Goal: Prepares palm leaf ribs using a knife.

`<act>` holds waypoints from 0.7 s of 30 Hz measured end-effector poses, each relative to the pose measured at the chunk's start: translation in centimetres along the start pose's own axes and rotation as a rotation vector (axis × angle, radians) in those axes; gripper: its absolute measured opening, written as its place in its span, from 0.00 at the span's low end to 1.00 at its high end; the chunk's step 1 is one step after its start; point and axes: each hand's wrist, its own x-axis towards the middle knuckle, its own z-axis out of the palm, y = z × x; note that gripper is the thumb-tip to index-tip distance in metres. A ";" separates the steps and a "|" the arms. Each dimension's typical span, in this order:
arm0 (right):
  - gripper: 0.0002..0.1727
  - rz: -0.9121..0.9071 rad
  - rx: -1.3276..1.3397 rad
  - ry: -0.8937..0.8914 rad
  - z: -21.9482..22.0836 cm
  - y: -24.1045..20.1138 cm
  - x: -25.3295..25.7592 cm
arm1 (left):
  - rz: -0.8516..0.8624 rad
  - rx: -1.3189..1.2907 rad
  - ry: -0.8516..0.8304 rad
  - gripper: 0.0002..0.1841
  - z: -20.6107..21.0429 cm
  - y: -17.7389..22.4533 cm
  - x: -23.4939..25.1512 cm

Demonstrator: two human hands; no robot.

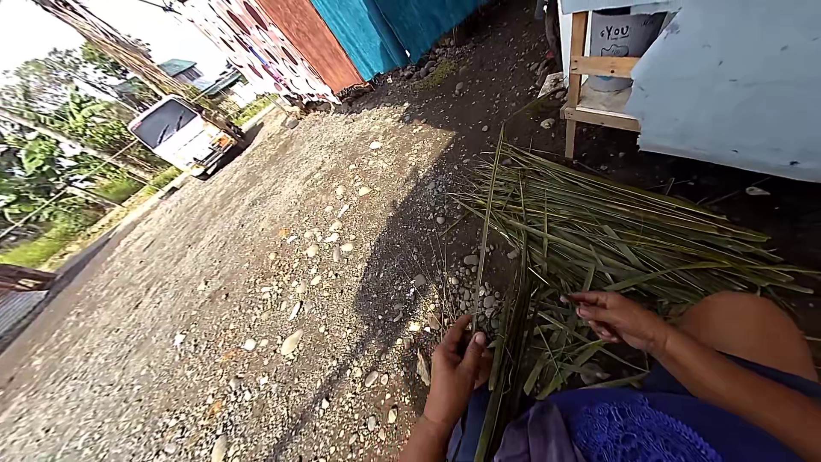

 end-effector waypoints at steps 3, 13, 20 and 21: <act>0.32 -0.138 0.019 -0.185 2.4 -2.4 -1.2 | -0.065 -0.145 -0.084 0.26 2.0 0.6 0.6; 0.50 -0.236 0.052 -0.280 6.7 -4.6 -2.7 | -0.011 -0.212 -0.117 0.15 7.3 0.9 1.0; 0.48 -0.225 0.058 -0.301 6.6 -3.6 -2.7 | -0.036 -0.314 -0.097 0.09 6.9 0.6 0.0; 0.48 -0.217 0.058 -0.303 6.7 -3.6 -2.7 | -0.035 -0.314 -0.094 0.12 6.9 0.6 0.0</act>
